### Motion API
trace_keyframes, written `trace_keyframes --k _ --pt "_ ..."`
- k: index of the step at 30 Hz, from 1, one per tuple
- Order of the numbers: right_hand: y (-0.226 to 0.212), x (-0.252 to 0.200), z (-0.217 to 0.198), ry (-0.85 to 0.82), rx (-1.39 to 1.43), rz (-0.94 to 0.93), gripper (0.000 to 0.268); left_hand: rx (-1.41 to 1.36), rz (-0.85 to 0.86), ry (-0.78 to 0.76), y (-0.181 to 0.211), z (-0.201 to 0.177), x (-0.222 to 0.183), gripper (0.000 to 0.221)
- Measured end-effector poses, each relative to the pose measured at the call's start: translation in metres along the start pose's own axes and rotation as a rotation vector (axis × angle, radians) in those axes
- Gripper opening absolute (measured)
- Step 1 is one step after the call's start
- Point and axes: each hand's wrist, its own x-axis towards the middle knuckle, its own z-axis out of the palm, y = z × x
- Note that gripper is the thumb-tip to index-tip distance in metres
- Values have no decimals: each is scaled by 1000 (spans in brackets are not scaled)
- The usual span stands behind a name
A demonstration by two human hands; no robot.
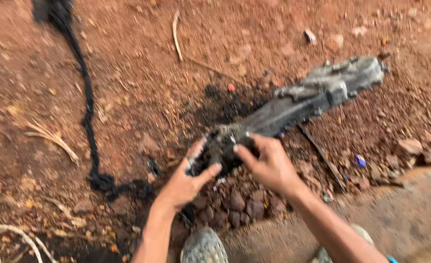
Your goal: The person cleans a greasy metal engine component on the dirt ground by hand and using a small scraping tool.
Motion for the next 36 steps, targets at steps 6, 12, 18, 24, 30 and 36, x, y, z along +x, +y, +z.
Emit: trace_keyframes --k 6,12,18,24,30,36 --pt "5 -44 15 264 -101 -134 22 424 208 79 -1 1 -4 73" --pt "-18 -73 66 341 -511 -136 23 509 363 178 0 19 -15 55" --pt "-29 -58 71 444 -803 -317 29 457 388 105 -1 12 -13 50" --pt "-26 -57 67 353 -871 -317 34 326 419 87 -5 13 -8 50" --pt "-22 -56 74 355 -868 -219 32 345 393 94 -6 14 -10 50" --pt "-26 -65 73 395 -854 -289 30 345 404 102 -9 14 -12 48"
